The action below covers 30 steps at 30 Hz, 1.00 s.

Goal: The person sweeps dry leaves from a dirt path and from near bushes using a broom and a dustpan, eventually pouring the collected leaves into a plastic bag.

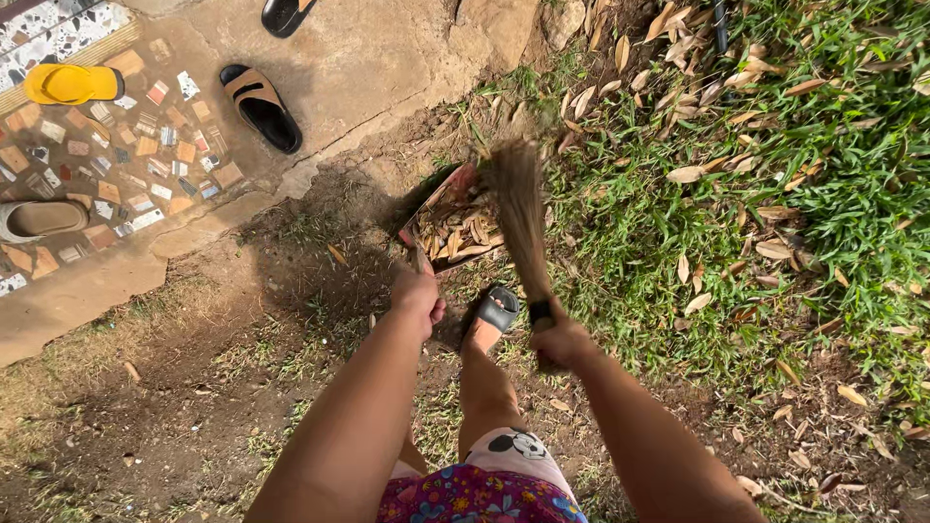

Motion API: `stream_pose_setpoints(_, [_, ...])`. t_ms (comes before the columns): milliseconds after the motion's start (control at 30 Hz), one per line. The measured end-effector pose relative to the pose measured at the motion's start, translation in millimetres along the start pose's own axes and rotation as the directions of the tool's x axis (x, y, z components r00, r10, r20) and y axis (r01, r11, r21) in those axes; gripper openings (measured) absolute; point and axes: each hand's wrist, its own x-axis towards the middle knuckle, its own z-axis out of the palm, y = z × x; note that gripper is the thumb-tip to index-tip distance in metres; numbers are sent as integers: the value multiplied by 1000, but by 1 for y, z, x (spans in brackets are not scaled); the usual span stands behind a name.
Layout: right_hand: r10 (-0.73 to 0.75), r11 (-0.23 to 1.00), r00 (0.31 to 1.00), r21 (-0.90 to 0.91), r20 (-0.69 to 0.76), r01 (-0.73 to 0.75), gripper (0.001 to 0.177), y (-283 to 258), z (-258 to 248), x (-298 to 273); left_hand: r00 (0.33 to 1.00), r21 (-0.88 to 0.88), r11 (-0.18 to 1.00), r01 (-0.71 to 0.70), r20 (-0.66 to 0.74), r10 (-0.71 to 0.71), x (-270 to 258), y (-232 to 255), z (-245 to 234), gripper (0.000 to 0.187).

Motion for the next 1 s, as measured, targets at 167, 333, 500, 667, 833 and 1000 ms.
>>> stream_pose_setpoints(167, [-106,986,994,-131,15,107,118,57,65,-69,978,-229,973,29,207,20,28,-40,-61,60])
stream_pose_setpoints(333, [115,971,990,202,83,-130,114,96,27,-156,964,-301,952,54,265,30,12,-62,-104,79])
stream_pose_setpoints(500, [209,849,971,514,-120,-119,107,104,-20,-125,964,-264,964,31,264,41,1,-43,-125,80])
stream_pose_setpoints(667, [320,620,947,752,18,-224,56,56,29,-9,991,20,998,-57,124,54,7,-38,-75,71])
stream_pose_setpoints(833, [21,966,1000,258,15,-24,109,16,125,-29,992,136,984,-116,73,107,31,-24,-65,58])
stream_pose_setpoints(1000, [41,999,999,7,8,-41,116,55,122,-113,986,-17,1000,-12,163,15,46,-21,-111,71])
